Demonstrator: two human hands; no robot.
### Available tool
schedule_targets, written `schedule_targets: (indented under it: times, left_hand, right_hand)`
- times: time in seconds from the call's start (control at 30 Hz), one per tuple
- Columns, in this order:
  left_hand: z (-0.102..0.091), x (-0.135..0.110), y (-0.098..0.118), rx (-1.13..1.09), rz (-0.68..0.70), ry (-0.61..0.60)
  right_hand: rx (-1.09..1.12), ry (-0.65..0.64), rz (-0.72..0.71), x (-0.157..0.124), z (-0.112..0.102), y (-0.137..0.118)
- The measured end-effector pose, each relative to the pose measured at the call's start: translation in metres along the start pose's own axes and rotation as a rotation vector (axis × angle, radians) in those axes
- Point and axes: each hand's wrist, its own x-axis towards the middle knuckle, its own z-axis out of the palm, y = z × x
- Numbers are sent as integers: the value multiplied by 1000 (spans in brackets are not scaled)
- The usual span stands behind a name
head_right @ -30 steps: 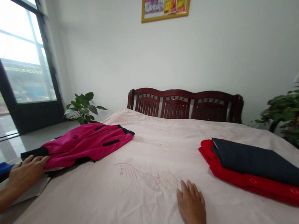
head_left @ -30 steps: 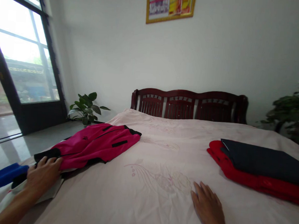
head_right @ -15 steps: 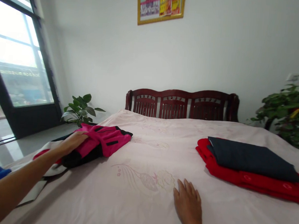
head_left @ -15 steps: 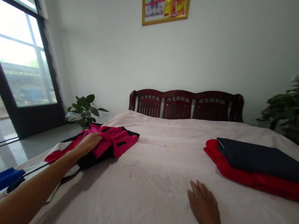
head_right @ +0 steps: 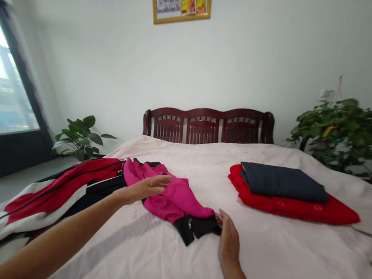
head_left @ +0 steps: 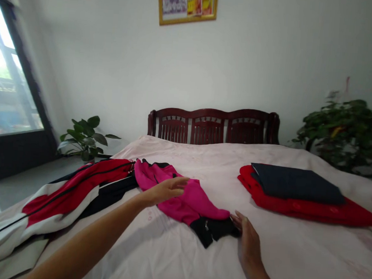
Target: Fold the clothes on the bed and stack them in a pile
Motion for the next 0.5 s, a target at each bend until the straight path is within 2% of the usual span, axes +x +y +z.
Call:
schedule_targets:
  times: [0.03,0.1,0.23,0.3,0.33,0.4,0.5]
  left_hand:
    - [-6,-1,-13,203,-59,53]
    - [-18,-5,-44,434,-192,106]
    - [-31,-15,-102,884,-435,88]
    - [-30,-16,-122,1090,-442,117]
    - [-29,-14,-130,1122,-408,152]
    - [-27,-8,-139,1115,-335,209]
    - [-28,4,-142,1077,-272,231]
  right_hand:
    - [-21,-31,2,0,0,-2]
    - [-174,-76,-17,-2,3,-6]
    - [-634,-140,-129,-9,18,-16]
    - [-806,-156,-213,-13,26,-19]
    - [-867,-156,-242,-15,30,-20]
    - [-947,-150,-268,-19,37,-23]
    - [-960,-184,-243,-22,45,-28]
